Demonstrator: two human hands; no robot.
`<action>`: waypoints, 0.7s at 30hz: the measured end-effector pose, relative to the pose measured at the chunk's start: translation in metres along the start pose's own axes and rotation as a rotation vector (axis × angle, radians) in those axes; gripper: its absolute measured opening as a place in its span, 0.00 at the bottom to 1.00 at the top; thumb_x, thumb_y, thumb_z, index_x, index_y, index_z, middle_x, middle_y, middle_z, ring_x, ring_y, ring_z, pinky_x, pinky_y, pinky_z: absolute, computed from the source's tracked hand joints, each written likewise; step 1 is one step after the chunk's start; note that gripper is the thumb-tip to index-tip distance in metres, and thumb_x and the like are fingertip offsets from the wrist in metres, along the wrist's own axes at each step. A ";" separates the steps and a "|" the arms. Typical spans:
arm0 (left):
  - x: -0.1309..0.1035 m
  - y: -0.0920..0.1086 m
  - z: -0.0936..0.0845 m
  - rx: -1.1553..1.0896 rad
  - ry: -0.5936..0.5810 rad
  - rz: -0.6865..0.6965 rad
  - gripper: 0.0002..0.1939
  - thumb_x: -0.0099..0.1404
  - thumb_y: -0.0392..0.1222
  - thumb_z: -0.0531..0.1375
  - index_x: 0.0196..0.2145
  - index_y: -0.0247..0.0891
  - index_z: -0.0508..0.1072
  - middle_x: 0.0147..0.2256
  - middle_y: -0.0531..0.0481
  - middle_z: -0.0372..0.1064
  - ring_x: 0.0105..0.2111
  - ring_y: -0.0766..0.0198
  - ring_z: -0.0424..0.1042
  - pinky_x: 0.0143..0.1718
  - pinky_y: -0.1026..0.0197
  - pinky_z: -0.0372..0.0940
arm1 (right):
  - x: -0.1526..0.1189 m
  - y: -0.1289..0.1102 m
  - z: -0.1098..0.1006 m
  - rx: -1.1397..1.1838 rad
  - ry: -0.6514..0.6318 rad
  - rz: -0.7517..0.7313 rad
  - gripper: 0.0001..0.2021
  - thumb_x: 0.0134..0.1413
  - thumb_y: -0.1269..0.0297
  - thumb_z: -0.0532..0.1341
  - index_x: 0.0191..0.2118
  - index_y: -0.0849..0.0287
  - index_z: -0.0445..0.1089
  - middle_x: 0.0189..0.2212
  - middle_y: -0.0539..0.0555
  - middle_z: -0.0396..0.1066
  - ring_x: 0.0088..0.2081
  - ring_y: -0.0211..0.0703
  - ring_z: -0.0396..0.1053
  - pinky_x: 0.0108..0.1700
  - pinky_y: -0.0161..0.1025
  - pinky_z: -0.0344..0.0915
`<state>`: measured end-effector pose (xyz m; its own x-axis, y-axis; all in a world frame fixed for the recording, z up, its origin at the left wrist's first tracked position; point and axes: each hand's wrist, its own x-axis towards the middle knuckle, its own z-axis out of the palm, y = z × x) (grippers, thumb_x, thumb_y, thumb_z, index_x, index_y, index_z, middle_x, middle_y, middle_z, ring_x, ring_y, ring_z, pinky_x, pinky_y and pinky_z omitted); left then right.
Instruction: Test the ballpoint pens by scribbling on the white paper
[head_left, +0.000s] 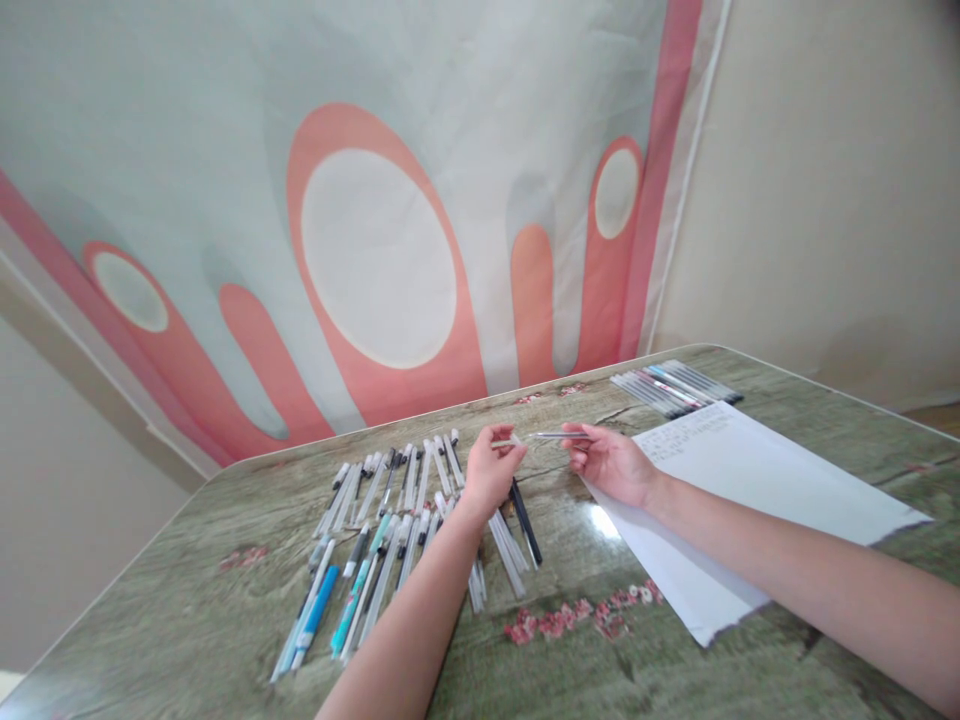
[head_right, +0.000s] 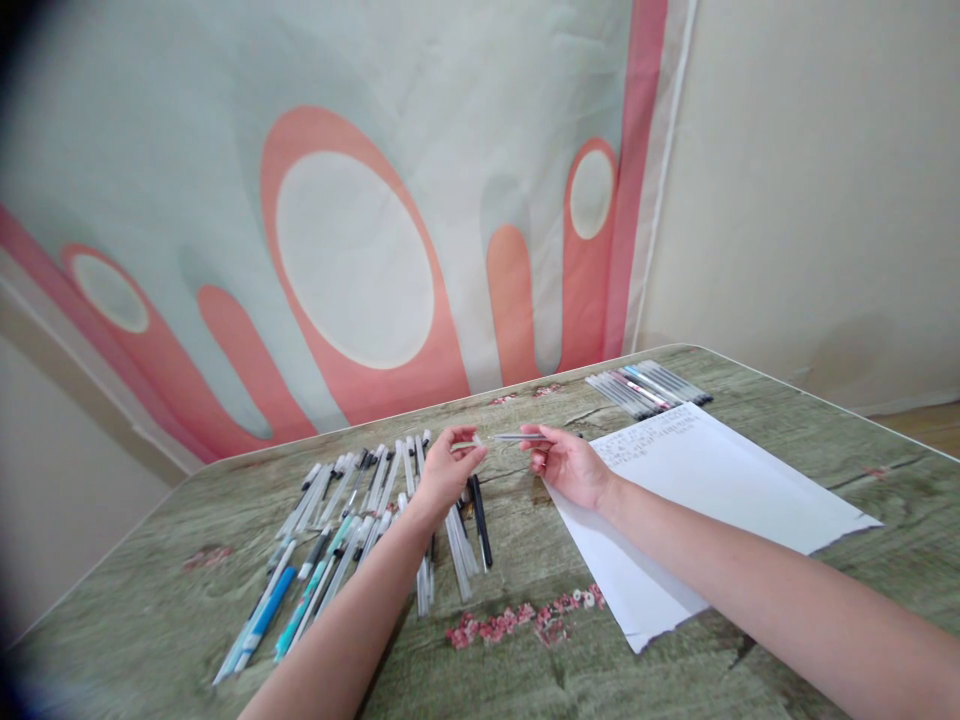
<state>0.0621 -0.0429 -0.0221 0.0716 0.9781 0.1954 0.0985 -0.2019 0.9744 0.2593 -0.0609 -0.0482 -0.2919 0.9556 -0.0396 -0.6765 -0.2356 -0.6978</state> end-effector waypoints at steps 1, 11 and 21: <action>0.000 0.000 0.002 -0.083 0.017 -0.048 0.19 0.47 0.38 0.64 0.39 0.35 0.67 0.36 0.47 0.66 0.28 0.70 0.67 0.34 0.63 0.61 | -0.001 0.000 0.001 0.000 -0.006 0.002 0.10 0.51 0.62 0.57 0.38 0.57 0.72 0.29 0.52 0.72 0.23 0.33 0.61 0.29 0.35 0.60; -0.004 0.001 0.010 -0.626 0.065 -0.218 0.22 0.42 0.32 0.67 0.35 0.33 0.65 0.31 0.51 0.69 0.31 0.72 0.69 0.43 0.63 0.59 | -0.003 0.001 0.005 -0.062 -0.046 -0.010 0.10 0.51 0.63 0.57 0.39 0.56 0.71 0.32 0.51 0.72 0.24 0.33 0.60 0.29 0.35 0.60; -0.006 -0.001 0.014 -0.608 0.065 -0.194 0.24 0.41 0.31 0.67 0.37 0.34 0.64 0.34 0.48 0.70 0.36 0.67 0.70 0.47 0.59 0.58 | -0.002 0.004 0.006 -0.138 -0.052 -0.037 0.11 0.51 0.64 0.57 0.40 0.58 0.71 0.32 0.52 0.71 0.24 0.31 0.60 0.29 0.32 0.59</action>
<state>0.0759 -0.0490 -0.0258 0.0469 0.9989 -0.0034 -0.4780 0.0254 0.8780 0.2534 -0.0645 -0.0466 -0.3058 0.9518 0.0224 -0.5888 -0.1706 -0.7901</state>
